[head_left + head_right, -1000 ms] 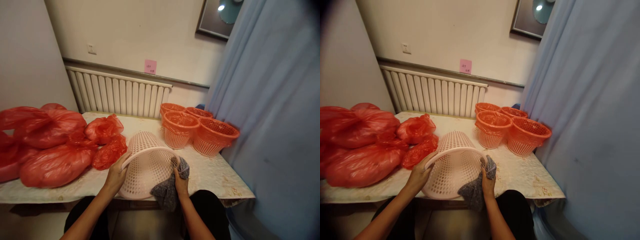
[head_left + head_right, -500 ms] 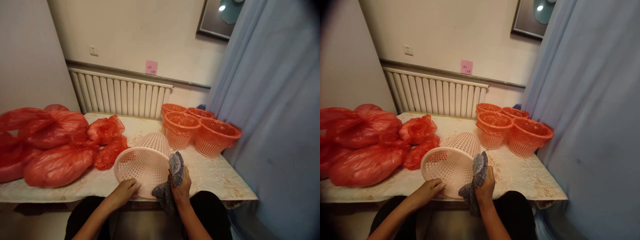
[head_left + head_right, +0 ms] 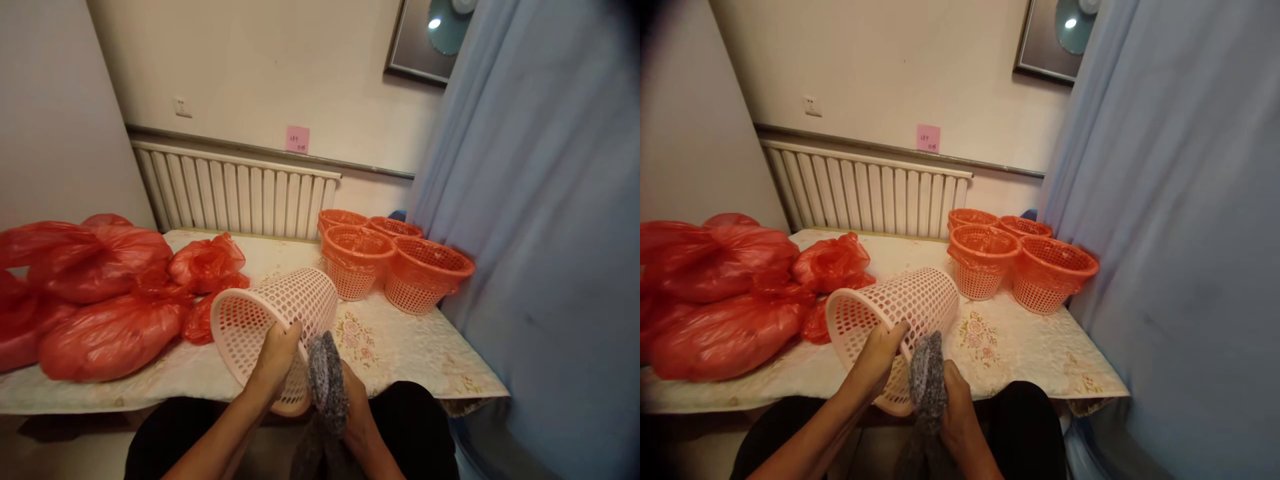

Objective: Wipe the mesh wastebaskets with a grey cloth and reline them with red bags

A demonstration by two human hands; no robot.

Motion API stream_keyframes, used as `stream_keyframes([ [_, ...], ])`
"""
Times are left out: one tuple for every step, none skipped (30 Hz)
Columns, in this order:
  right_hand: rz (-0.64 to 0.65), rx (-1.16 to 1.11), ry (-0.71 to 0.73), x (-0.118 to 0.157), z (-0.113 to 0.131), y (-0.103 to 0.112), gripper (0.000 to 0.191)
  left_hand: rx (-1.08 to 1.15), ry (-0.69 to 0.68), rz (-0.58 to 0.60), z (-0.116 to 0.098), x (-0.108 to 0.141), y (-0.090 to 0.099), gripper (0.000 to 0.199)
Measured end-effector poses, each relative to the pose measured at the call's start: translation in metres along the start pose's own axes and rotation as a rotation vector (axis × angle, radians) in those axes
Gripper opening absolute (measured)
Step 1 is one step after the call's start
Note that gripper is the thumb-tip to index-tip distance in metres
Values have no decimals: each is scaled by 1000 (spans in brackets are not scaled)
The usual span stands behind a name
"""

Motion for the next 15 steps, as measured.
stream_keyframes([
  [-8,-30,-59,0,-8,8,27,-27,-9,7,-2,2,3,21],
  [-49,-41,-143,-1,-17,17,30,-59,-20,23,-4,4,6,21],
  [-125,-26,-242,-4,-26,28,34,-92,-35,44,-6,6,8,22],
  [-227,15,-341,-7,-34,39,37,-121,-51,72,-8,7,10,23],
  [-332,69,-435,-12,-41,50,41,-143,-69,97,-9,8,12,24],
  [-427,121,-520,-17,-46,60,44,-161,-85,122,-9,7,14,26],
  [-505,157,-585,-24,-50,68,47,-179,-95,139,-8,6,15,29],
  [-567,174,-628,-31,-52,74,50,-197,-99,151,-6,5,16,31],
  [-607,176,-653,-38,-53,77,52,-217,-98,164,-2,3,17,33],
  [-629,167,-665,-45,-54,78,53,-236,-101,186,2,1,18,35],
  [-628,153,-667,-52,-56,76,53,-251,-109,211,6,-1,18,35],
  [-609,143,-658,-57,-58,72,53,-258,-121,233,12,-2,19,36],
  [-581,149,-635,-62,-60,66,53,-258,-135,244,17,-3,19,36],
  [-548,172,-596,-66,-63,60,54,-257,-151,241,23,-3,20,36],
  [-507,209,-536,-70,-64,53,54,-254,-163,225,28,-3,21,37],
])
Point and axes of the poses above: each hand's wrist, its own x-axis away from the middle knuckle, its own y-axis out of the back of the hand, z = x × y, the point moved 2 cm from there along -x, towards the middle knuckle, and after that the axes turned 8 degrees about x, right-handed, at the moved point
